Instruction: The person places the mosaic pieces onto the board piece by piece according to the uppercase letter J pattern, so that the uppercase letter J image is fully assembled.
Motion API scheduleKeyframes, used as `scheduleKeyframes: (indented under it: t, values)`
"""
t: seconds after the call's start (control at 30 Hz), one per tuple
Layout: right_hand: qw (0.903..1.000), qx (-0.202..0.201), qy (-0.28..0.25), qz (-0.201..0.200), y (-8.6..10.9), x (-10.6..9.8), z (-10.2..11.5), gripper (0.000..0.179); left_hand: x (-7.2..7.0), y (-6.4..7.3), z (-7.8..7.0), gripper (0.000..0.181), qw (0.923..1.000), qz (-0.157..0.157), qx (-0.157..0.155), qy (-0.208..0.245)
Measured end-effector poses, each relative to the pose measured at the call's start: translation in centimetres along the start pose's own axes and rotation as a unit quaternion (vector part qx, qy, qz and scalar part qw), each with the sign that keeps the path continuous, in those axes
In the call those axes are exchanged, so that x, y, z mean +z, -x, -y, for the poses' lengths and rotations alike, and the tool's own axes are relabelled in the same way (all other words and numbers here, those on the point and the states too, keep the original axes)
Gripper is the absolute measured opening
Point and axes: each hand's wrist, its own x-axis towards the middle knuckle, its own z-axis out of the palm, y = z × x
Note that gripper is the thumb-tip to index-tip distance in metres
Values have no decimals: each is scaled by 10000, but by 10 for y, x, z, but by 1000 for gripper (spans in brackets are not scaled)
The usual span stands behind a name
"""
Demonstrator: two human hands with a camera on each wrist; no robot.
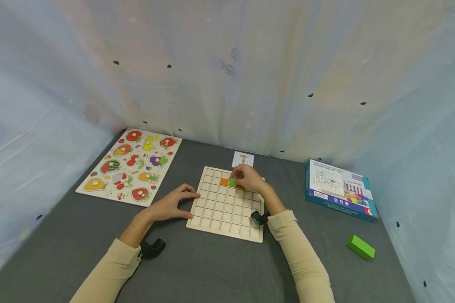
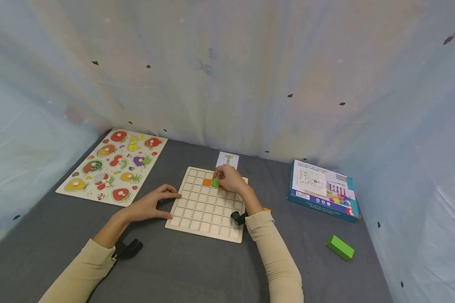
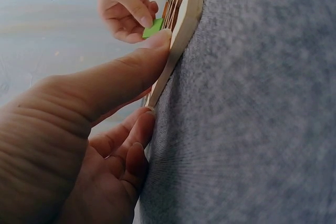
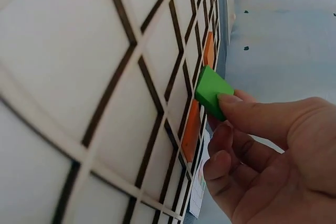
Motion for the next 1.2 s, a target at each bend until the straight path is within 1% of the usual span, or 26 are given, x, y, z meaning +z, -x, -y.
scheduleKeyframes:
  t: [0.2, 0.37, 0.57, 0.7, 0.93, 1.03, 1.2]
  values:
    - [9999, 42, 103, -44, 0, 2, -1, 10, 1, 0, 1, 65, 9998, -57, 144, -92]
    - [9997, 138, 182, -73, 1, 4, -2, 13, 1, 0, 0, 66, 10000, -7, 50, -22]
    - [9995, 93, 280, -91, 3, 6, -3, 16, 0, 0, 2, 67, 10000, 19, -33, -14]
    - [9994, 102, 299, -116, 4, 7, -2, 19, 0, 0, 1, 67, 10000, 14, -23, -11]
    - [9989, 162, 399, -166, 6, 7, 2, 15, 0, -1, 0, 66, 10000, 4, 11, -56]
    - [9987, 173, 434, -185, 5, 7, 3, 16, 0, -1, 1, 66, 10000, 2, -31, -68]
    - [9981, 157, 559, -200, 5, 7, 4, 18, 0, -1, 1, 66, 9999, -12, 18, -129]
